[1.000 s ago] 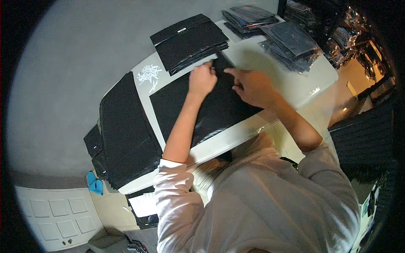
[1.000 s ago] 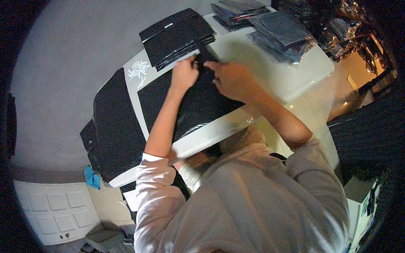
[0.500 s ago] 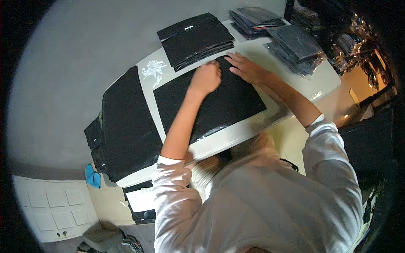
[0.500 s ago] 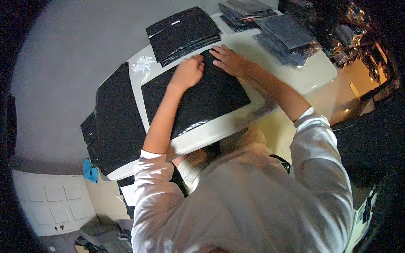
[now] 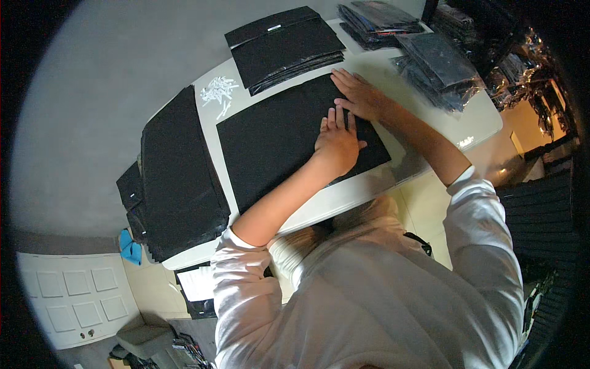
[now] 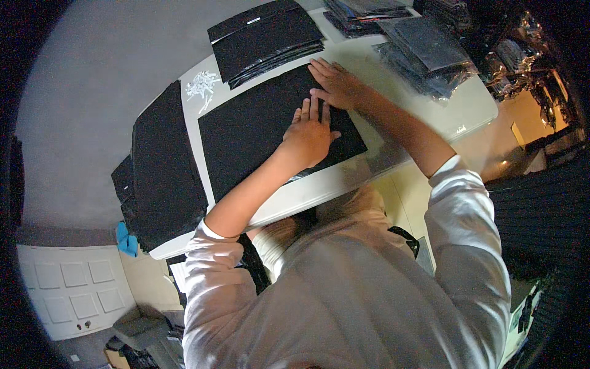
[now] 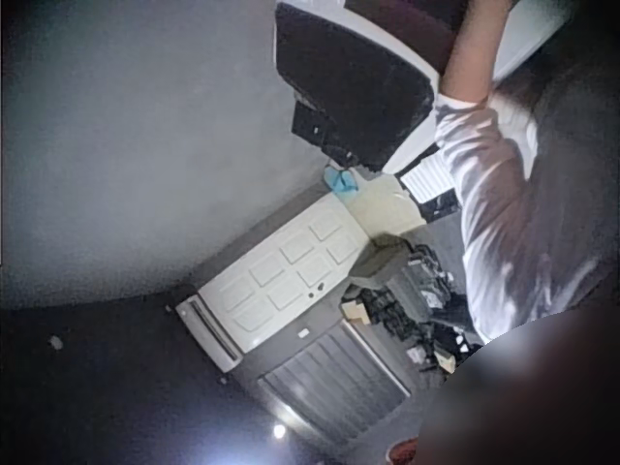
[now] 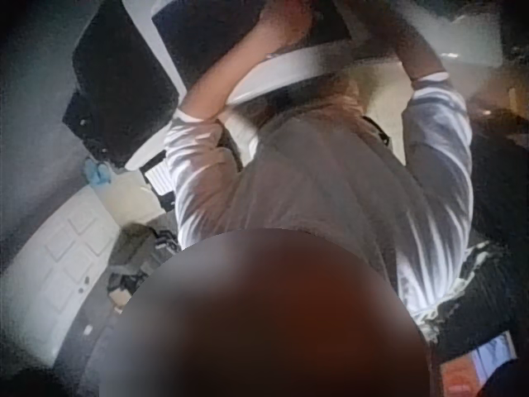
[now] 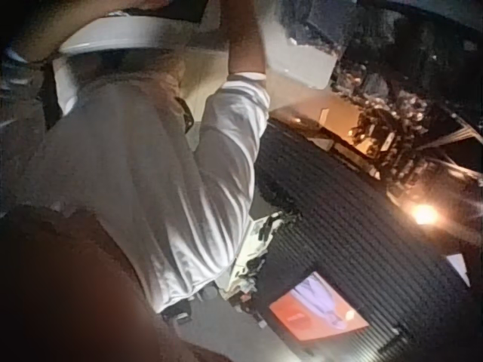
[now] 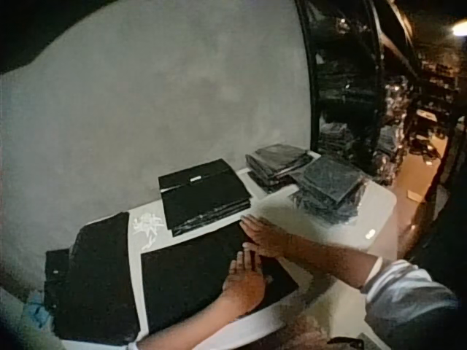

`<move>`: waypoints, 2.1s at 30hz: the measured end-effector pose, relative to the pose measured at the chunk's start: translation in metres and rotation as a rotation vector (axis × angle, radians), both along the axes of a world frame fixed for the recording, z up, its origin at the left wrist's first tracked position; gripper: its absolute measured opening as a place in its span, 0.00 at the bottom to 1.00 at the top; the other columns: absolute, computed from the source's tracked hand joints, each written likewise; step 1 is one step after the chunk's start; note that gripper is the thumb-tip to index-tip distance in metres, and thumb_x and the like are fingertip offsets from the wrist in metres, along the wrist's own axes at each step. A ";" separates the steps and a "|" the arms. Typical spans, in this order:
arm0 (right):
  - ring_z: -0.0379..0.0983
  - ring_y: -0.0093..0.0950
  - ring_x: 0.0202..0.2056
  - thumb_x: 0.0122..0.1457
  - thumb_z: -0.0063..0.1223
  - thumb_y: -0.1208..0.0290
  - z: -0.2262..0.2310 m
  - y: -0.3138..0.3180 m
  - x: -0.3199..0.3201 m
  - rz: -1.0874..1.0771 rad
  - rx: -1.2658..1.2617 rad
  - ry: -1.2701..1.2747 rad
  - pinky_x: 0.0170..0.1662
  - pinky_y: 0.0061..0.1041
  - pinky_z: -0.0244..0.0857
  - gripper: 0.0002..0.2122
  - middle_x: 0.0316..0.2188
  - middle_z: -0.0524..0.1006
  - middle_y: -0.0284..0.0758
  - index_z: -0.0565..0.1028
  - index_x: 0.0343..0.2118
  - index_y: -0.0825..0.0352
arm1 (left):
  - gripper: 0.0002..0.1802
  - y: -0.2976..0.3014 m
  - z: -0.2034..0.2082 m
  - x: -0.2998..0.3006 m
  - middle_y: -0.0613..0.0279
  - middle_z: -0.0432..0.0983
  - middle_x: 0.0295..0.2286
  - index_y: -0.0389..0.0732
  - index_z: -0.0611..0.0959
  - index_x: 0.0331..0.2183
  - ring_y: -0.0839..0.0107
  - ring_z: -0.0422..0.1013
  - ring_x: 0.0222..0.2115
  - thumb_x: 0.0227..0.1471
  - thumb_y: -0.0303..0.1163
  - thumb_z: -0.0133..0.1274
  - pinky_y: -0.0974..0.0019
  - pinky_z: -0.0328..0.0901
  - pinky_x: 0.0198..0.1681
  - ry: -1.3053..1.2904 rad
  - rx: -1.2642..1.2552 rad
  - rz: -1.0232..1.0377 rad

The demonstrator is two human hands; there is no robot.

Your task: Packaging clothing items into black poly mailers and sealing them with labels.

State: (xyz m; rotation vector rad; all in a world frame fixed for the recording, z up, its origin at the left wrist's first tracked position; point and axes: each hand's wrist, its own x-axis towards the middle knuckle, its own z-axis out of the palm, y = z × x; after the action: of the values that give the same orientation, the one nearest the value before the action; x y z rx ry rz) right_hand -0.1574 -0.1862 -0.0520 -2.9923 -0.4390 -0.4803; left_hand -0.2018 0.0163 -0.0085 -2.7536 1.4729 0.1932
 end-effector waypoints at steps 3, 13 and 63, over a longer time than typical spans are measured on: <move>0.49 0.44 0.70 0.65 0.47 0.53 -0.003 -0.001 0.002 0.009 -0.006 -0.028 0.70 0.43 0.46 0.34 0.68 0.55 0.50 0.58 0.65 0.76 | 0.39 0.003 0.001 -0.006 0.31 0.44 0.66 0.27 0.55 0.65 0.40 0.46 0.68 0.67 0.49 0.39 0.46 0.48 0.68 0.005 -0.010 -0.045; 0.45 0.38 0.71 0.70 0.38 0.51 0.016 0.012 0.012 -0.155 -0.089 0.163 0.72 0.45 0.40 0.33 0.70 0.52 0.44 0.52 0.69 0.71 | 0.38 0.010 0.003 -0.045 0.38 0.46 0.67 0.31 0.57 0.66 0.35 0.49 0.65 0.64 0.45 0.44 0.43 0.56 0.64 -0.029 0.021 -0.198; 0.81 0.44 0.32 0.53 0.66 0.59 0.046 0.019 -0.068 -0.512 0.657 0.255 0.40 0.39 0.71 0.16 0.29 0.82 0.49 0.83 0.33 0.69 | 0.58 0.023 0.039 -0.051 0.26 0.38 0.66 0.48 0.49 0.70 0.17 0.43 0.62 0.51 0.70 0.50 0.29 0.55 0.60 0.156 0.049 -0.288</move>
State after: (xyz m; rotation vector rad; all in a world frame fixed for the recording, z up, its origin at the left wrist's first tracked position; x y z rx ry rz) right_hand -0.2258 -0.1671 -0.0064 -2.4307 0.4380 -0.2016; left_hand -0.2531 0.0393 0.0306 -2.4990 1.8521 0.4385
